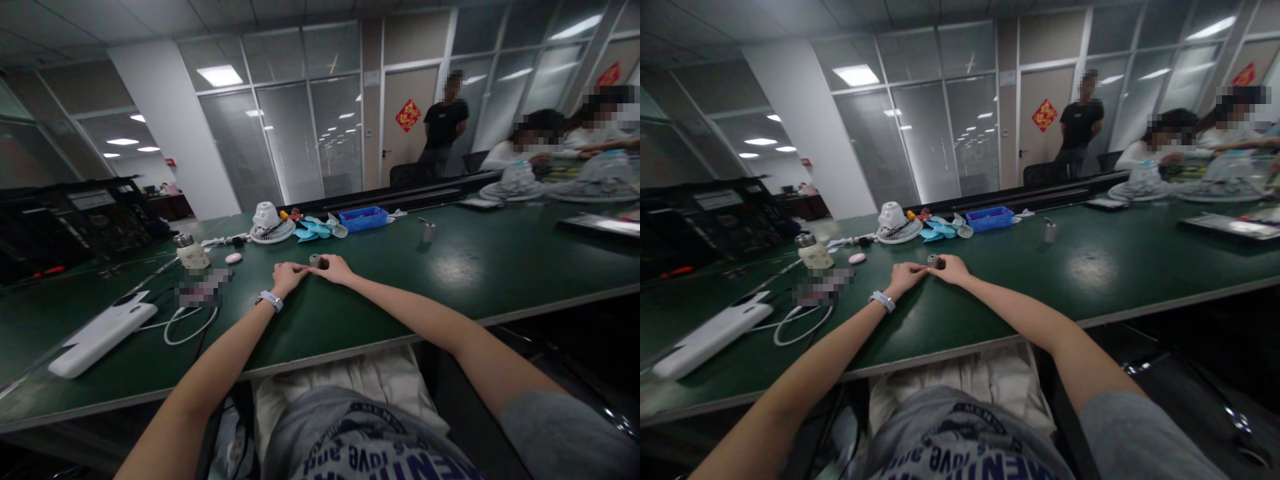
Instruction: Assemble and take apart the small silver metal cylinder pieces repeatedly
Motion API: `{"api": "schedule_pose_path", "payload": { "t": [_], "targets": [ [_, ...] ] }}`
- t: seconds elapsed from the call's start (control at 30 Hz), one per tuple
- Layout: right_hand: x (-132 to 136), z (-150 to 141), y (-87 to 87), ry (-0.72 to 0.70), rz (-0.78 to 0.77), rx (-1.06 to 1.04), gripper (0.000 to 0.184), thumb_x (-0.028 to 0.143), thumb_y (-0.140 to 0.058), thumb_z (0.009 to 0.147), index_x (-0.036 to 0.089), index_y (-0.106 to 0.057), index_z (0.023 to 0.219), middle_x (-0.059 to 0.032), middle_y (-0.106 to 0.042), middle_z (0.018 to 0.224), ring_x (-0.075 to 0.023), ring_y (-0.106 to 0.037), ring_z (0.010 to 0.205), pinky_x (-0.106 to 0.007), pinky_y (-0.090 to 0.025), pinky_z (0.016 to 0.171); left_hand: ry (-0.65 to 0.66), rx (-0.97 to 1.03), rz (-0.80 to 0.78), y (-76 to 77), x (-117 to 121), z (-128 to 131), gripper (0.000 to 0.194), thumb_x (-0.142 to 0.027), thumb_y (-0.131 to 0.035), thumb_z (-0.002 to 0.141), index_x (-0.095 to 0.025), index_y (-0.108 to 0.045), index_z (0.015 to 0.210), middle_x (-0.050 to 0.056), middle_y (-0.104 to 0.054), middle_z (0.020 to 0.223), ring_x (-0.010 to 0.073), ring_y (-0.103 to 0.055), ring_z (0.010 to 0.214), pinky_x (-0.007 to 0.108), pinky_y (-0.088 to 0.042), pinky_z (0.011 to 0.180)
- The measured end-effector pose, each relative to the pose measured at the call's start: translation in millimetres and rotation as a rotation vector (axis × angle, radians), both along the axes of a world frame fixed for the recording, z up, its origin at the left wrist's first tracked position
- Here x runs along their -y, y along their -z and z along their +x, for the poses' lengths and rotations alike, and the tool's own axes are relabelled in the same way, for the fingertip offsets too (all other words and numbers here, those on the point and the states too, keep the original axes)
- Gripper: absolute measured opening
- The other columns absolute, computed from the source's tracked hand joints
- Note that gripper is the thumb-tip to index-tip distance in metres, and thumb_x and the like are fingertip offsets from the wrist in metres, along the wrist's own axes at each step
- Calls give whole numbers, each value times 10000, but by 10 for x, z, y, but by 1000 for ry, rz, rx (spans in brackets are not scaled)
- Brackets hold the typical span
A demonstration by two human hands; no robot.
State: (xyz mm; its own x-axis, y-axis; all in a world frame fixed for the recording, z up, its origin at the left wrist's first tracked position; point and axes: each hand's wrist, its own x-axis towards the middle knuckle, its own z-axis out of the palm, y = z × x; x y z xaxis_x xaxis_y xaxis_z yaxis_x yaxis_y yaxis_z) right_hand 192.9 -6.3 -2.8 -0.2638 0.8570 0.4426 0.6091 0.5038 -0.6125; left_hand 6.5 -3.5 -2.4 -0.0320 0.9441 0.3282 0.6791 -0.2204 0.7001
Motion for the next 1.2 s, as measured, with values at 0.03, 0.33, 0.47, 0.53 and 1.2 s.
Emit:
{"api": "schedule_pose_path", "payload": {
  "t": [0.03, 0.33, 0.47, 0.53, 1.2],
  "targets": [
    [2, -5, -1, 12, 9, 9, 383, 461, -719, 766, 179, -705, 1025, -65, -728, 997, -207, -669, 909, -276, -499, 779, 11, -84, -7, -1, 3, 3, 292, -522, -709, 699, -304, -783, 878, 52, -737, 1016, 328, -479, 1180, 460, -316, 1022],
    [-339, 892, -260, 419, 14, -33, 378, 507, -650, 804, 189, -706, 1002, -80, -718, 1028, -227, -658, 947, -318, -490, 827, -174, -224, 69, 19, -77, -4, 456, -528, -407, 908, -252, -696, 1129, 110, -654, 1194, 299, -469, 1199, 449, -318, 1004],
    [-416, 1728, -293, 842, -4, 59, 411, 491, -657, 799, 160, -694, 1041, -163, -689, 1073, -296, -616, 1064, -434, -462, 913, -220, -176, 54, 52, -128, -23, 441, -498, -405, 906, -219, -686, 1100, 130, -654, 1160, 301, -497, 1168, 446, -344, 986],
    [-433, 2007, -239, 995, -63, 42, 416, 471, -677, 784, 141, -692, 1036, -197, -676, 1083, -324, -600, 1089, -482, -447, 929, -216, -164, 56, 62, -135, -27, 431, -491, -417, 898, -209, -685, 1085, 131, -654, 1150, 299, -505, 1159, 443, -348, 985],
    [30, 159, -185, -86, 303, 382, 422, 420, -500, 927, 243, -583, 1300, -84, -490, 1433, -259, -414, 1325, -454, -300, 1081, -379, -13, 120, 42, -140, -53, 288, -414, -469, 876, -184, -614, 972, 139, -663, 1092, 292, -555, 1092, 443, -391, 958]
  ]
}}
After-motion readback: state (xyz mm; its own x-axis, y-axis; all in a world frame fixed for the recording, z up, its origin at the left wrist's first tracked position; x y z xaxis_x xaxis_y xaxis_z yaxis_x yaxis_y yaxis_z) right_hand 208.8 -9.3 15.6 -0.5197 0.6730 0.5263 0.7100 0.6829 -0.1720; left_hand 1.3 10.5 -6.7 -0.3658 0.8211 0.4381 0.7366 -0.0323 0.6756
